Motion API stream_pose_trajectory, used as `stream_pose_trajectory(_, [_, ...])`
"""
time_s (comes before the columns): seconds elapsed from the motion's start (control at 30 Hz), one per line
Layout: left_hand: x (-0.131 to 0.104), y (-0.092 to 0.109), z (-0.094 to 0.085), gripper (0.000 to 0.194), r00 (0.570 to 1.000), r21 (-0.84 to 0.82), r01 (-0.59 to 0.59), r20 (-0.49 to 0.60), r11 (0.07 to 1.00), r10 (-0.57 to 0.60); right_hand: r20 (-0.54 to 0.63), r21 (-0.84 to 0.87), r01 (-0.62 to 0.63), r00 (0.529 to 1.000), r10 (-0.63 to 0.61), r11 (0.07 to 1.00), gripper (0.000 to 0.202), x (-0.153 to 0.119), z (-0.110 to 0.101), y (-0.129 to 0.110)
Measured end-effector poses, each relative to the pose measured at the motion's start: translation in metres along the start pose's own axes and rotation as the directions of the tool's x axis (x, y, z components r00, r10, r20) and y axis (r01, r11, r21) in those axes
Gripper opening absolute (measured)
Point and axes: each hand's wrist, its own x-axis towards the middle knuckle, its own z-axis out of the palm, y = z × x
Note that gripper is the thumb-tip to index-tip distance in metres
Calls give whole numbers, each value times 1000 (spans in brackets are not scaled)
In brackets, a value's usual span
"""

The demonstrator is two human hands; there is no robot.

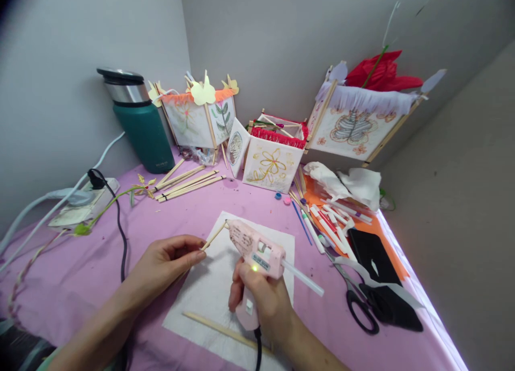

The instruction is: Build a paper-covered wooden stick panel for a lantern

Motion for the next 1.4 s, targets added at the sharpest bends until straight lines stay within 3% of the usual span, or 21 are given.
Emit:
stream_pose_trajectory(0.27, [2,-7,-1,33,997,34,-42,-58,999,44,12,-21,9,1000,-9,1000,38,-2,2,-2])
stream_pose_trajectory(1.0, [5,-13,-1,31,993,98,-89,-63,991,96,7,-93,49,999,-48,994,39,-2,3,2])
stream_pose_trajectory(1.4, [3,-10,-1,18,952,258,-254,-106,932,289,-11,-117,70,997,-72,991,40,-2,4,1])
